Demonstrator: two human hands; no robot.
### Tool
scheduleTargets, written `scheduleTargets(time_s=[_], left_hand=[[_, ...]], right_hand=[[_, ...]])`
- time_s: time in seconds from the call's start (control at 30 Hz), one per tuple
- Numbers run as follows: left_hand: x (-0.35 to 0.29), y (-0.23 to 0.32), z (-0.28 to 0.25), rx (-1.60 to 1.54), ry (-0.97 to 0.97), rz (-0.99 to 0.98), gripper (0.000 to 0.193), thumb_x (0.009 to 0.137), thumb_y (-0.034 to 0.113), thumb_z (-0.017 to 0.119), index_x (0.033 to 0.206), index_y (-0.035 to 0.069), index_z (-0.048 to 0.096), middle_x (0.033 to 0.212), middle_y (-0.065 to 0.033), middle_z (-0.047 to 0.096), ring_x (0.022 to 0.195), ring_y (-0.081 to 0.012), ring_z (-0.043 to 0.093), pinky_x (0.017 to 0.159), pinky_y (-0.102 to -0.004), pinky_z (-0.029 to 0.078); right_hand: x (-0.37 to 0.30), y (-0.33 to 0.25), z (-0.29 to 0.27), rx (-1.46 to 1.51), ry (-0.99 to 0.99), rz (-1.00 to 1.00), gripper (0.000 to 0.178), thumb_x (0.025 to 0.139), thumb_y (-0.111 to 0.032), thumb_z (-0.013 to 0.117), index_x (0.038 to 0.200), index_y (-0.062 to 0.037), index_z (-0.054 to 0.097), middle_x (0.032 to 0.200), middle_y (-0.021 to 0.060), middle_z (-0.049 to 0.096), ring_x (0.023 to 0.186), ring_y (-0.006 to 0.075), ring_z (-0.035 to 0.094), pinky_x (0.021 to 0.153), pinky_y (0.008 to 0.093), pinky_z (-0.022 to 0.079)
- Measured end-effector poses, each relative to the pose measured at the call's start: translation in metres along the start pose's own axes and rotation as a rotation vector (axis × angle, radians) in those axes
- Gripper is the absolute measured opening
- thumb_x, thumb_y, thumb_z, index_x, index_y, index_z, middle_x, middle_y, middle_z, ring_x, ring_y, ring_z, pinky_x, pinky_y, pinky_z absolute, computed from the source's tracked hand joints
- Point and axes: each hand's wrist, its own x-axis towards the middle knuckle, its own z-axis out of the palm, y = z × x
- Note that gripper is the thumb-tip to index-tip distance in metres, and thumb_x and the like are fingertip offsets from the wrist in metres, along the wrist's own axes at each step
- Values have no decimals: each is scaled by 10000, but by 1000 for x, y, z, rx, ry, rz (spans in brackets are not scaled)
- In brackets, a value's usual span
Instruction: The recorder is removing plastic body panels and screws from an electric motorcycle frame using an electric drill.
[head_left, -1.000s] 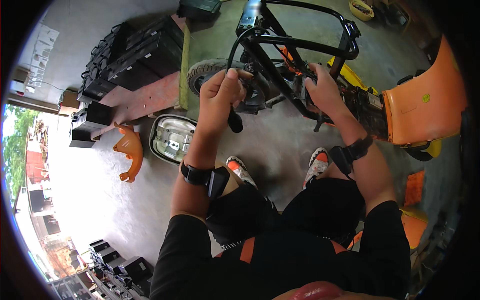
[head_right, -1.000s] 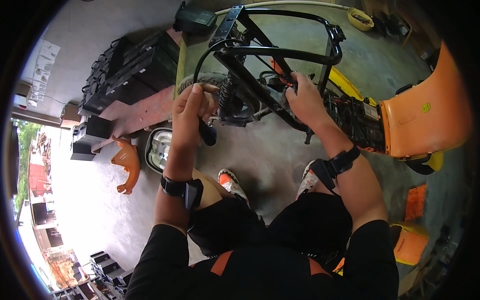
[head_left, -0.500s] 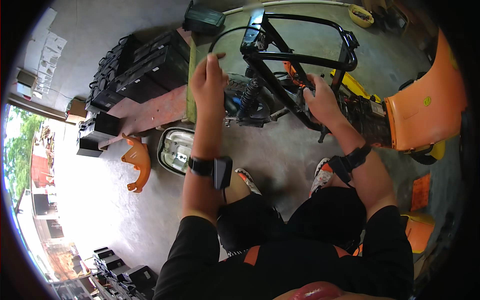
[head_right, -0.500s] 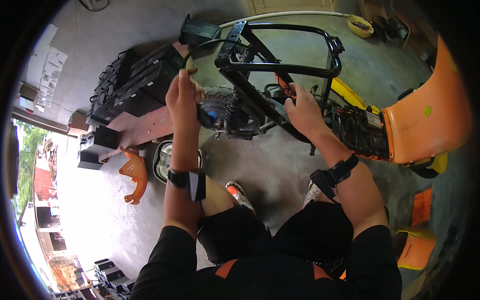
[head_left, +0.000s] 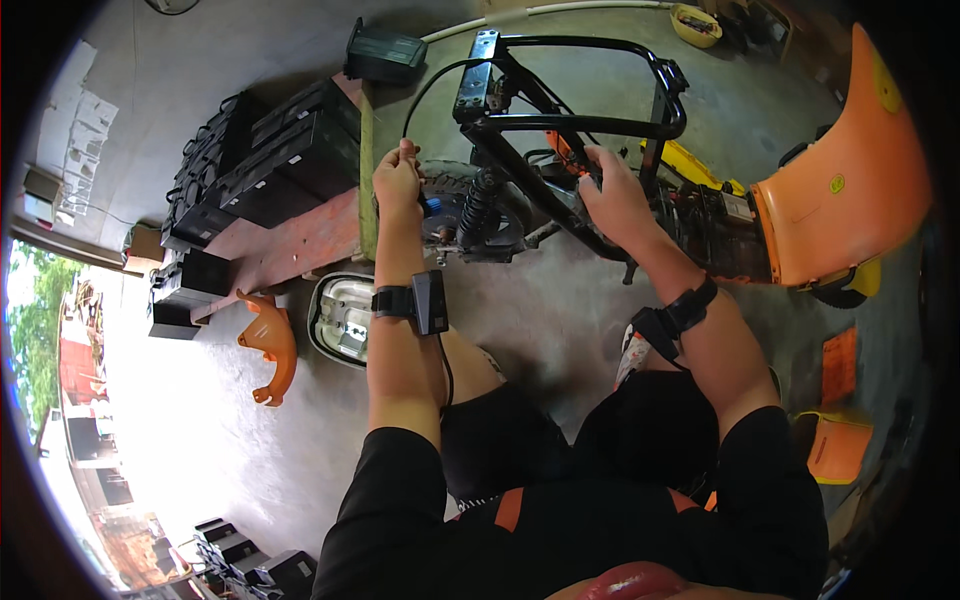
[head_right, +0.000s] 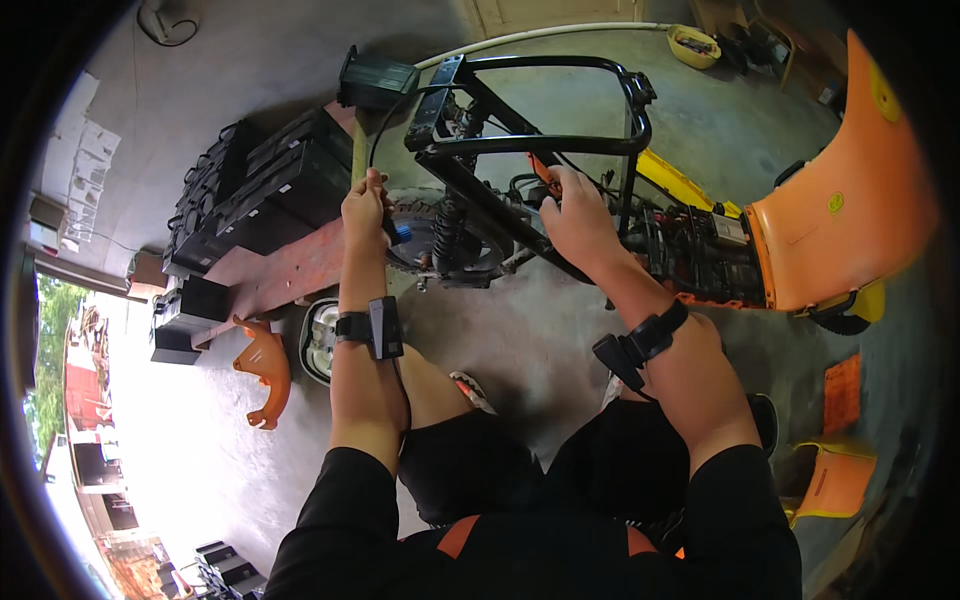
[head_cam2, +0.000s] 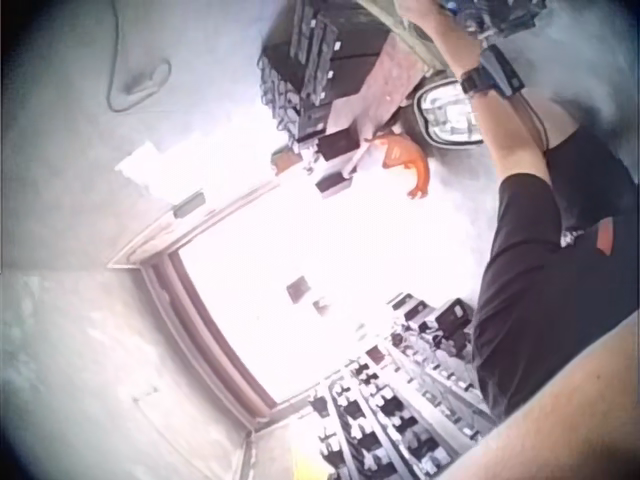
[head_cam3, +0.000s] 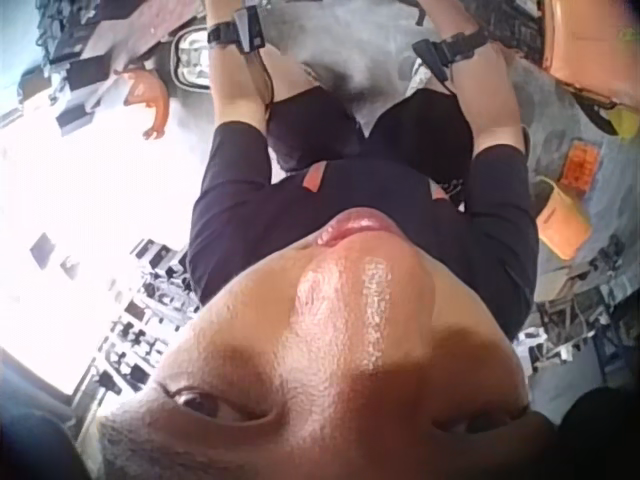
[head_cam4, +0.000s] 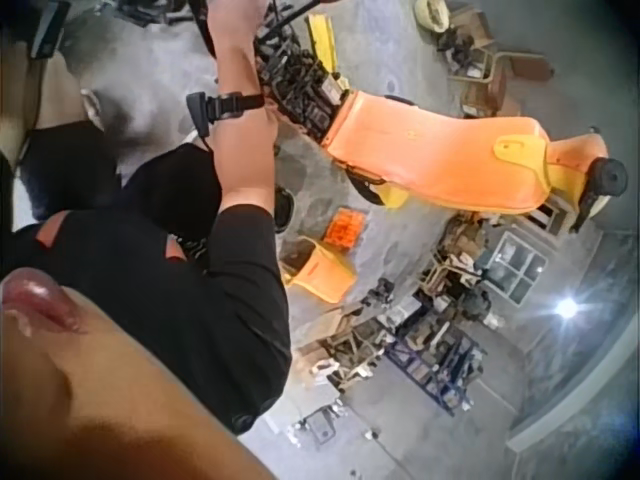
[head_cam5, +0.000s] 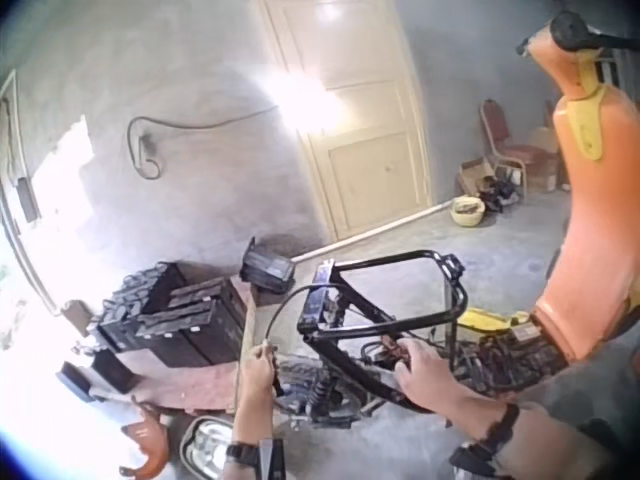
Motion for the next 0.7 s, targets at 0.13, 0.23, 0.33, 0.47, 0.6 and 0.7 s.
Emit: scheduleTargets(time_s=[0.13, 0.23, 0.33, 0.47, 0.6, 0.7], left_hand=[[6, -11, -11, 95, -49, -22, 381, 935, 371, 600, 931, -7, 639, 663, 24, 499, 516, -59, 416, 470, -221, 321], [8, -14, -15, 89, -71, -57, 368, 941, 364, 593, 932, -1, 642, 662, 34, 495, 516, -55, 412, 467, -219, 318], [8, -14, -14, 112, -98, -58, 375, 945, 374, 582, 928, 4, 634, 641, 34, 483, 510, -59, 414, 461, -222, 317], [3, -14, -9, 106, -117, -81, 391, 947, 386, 575, 942, -1, 631, 641, 17, 494, 513, -69, 436, 469, -221, 332], [0, -11, -8, 132, -21, 111, 387, 948, 376, 579, 963, -7, 634, 668, 0, 522, 533, -71, 456, 494, -219, 359], [1, -8, -10, 241, 77, 215, 386, 944, 370, 591, 961, -13, 637, 693, -16, 545, 554, -71, 468, 520, -220, 379]], right_hand=[[2, -1, 6, 0, -26, 8, 423, 846, -133, 546, 1233, 28, 483, 1179, 229, 550, 1111, 381, 523, 973, 436, 407], [1, -3, 9, -35, -32, 5, 429, 847, -138, 536, 1241, 25, 481, 1200, 228, 544, 1124, 372, 522, 981, 429, 407], [1, -5, 10, -29, -39, -14, 433, 846, -143, 532, 1243, 23, 481, 1211, 227, 542, 1133, 365, 521, 987, 423, 406], [0, -6, 9, -29, -59, 0, 443, 841, -141, 537, 1247, 25, 476, 1212, 225, 542, 1137, 366, 520, 990, 423, 405], [-1, -5, 9, -55, -11, -18, 466, 828, -123, 548, 1260, 27, 455, 1202, 233, 541, 1129, 385, 518, 987, 433, 406], [6, -2, 11, -24, 68, -69, 490, 819, -106, 551, 1278, 24, 438, 1223, 245, 526, 1137, 404, 508, 987, 446, 403]])
